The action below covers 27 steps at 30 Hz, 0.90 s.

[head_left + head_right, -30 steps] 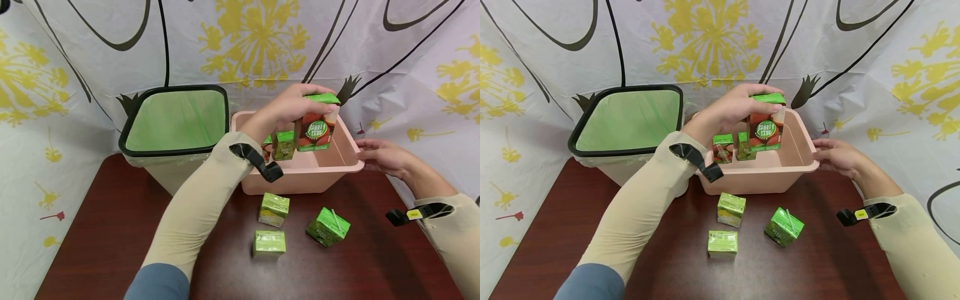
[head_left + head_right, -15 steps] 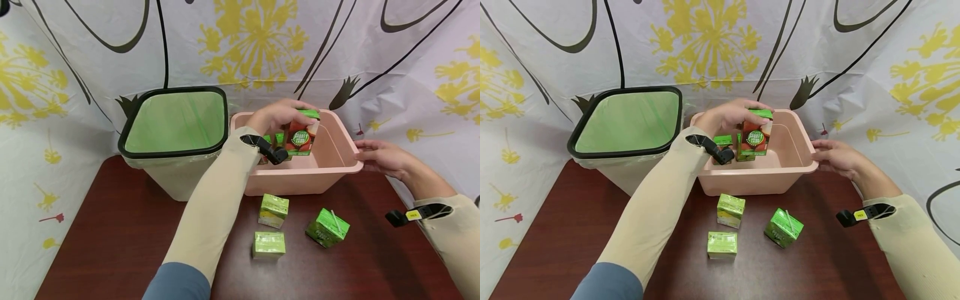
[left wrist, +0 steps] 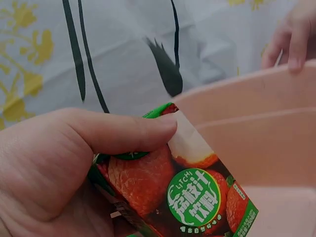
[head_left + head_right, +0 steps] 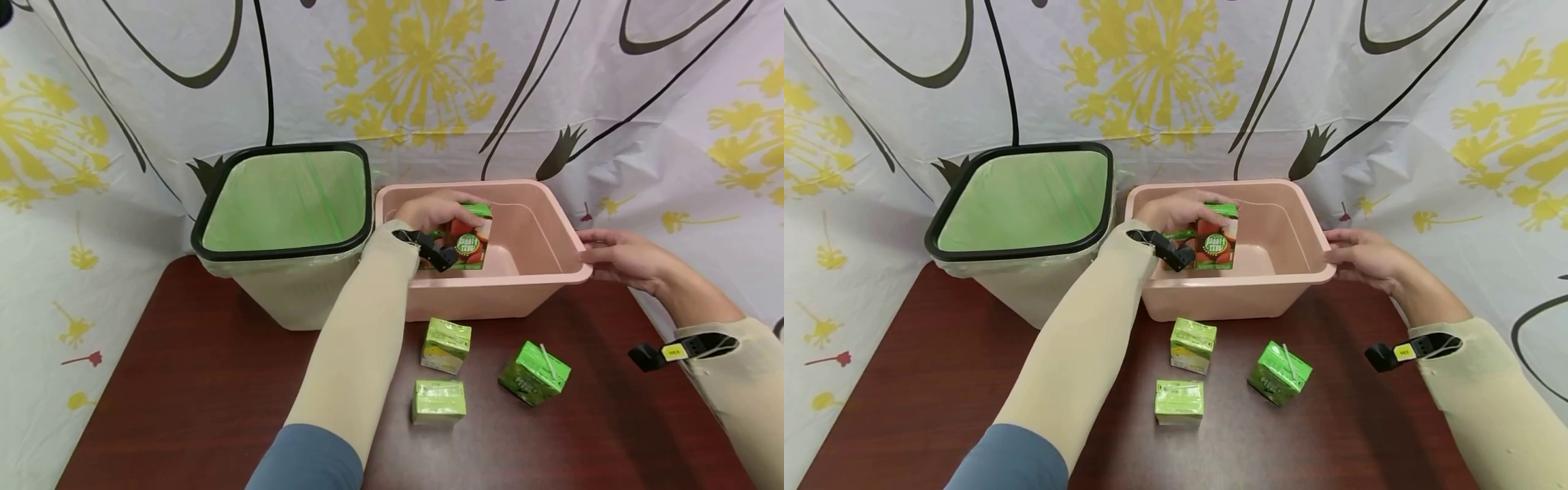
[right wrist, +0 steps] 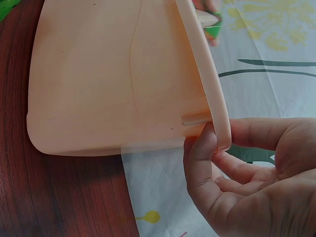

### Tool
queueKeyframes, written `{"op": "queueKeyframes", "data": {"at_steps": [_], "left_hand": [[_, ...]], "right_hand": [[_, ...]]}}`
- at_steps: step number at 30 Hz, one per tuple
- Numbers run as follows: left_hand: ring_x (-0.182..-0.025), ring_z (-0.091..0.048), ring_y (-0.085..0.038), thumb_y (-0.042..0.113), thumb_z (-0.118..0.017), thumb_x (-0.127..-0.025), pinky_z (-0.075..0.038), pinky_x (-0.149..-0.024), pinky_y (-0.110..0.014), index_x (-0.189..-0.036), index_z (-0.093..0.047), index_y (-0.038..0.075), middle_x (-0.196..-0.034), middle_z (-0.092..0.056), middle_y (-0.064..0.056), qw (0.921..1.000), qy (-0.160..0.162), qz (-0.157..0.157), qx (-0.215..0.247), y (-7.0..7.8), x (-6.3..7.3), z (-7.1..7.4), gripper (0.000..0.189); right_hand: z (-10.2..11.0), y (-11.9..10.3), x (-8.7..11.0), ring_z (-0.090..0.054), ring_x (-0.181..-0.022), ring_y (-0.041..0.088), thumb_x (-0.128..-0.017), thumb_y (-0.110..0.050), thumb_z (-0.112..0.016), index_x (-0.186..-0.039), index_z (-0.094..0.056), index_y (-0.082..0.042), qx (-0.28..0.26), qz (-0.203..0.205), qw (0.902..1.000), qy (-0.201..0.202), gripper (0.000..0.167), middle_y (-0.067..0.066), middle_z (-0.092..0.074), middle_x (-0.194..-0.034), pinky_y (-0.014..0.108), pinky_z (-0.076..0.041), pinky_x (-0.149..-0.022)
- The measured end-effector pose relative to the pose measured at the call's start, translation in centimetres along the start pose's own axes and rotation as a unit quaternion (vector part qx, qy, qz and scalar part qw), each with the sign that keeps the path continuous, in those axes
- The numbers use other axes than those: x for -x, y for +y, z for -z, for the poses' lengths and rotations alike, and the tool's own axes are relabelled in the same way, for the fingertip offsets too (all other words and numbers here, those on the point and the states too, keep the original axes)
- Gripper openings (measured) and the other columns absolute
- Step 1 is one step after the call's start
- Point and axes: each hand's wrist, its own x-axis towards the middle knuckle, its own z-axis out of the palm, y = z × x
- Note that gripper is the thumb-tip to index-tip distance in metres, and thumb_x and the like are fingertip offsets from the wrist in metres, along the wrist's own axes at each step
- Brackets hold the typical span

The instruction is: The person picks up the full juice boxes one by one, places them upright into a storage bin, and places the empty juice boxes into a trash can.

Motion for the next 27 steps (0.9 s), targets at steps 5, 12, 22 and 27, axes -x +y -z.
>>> {"op": "queueKeyframes", "data": {"at_steps": [5, 12, 22, 27], "left_hand": [[-0.086, -0.058, -0.017, -0.011, -0.060, -0.089, -0.050, -0.070, -0.025, -0.149, -0.052, 0.006, -0.114, -0.061, -0.008, 0.9995, 0.024, 0.017, 0.009, -1.8, -0.4, 0.2, 0.063], [-0.076, -0.054, -0.017, -0.011, -0.059, -0.090, -0.046, -0.065, -0.027, -0.148, -0.054, 0.008, -0.103, -0.060, -0.008, 0.9977, 0.032, 0.050, 0.032, -3.2, -0.5, 0.2, 0.061], [-0.081, -0.050, -0.013, -0.004, -0.069, -0.089, -0.045, -0.068, -0.021, -0.146, -0.057, 0.009, -0.112, -0.059, -0.006, 0.9909, 0.022, 0.031, -0.129, -3.2, -0.3, 0.5, 0.059], [-0.091, -0.052, -0.012, -0.001, -0.073, -0.090, -0.046, -0.074, -0.019, -0.147, -0.055, 0.009, -0.133, -0.058, -0.011, 0.9861, 0.014, 0.028, -0.163, -3.2, -0.5, 0.5, 0.061]], "right_hand": [[-0.2, 0.0, 0.0, -0.070, -0.088, 0.015, -0.102, 0.010, -0.045, -0.108, -0.068, -0.023, -0.002, -0.001, 1.0000, 0.000, 0.040, 0.000, -0.071, -0.101, 0.027, -0.059, -0.073], [-0.3, 0.0, -0.1, -0.071, -0.089, 0.016, -0.102, 0.010, -0.045, -0.109, -0.068, -0.021, -0.011, 0.001, 0.9999, -0.005, 0.040, 0.003, -0.072, -0.102, 0.028, -0.059, -0.073], [-0.1, 0.0, 0.0, -0.071, -0.088, 0.015, -0.102, 0.009, -0.045, -0.109, -0.068, -0.023, -0.013, 0.002, 0.9999, -0.005, 0.040, 0.001, -0.071, -0.103, 0.028, -0.059, -0.073], [0.0, 0.0, 0.0, -0.071, -0.088, 0.016, -0.102, 0.009, -0.045, -0.108, -0.068, -0.023, -0.012, 0.002, 0.9999, 0.001, 0.040, 0.001, -0.072, -0.103, 0.028, -0.059, -0.073]]}}
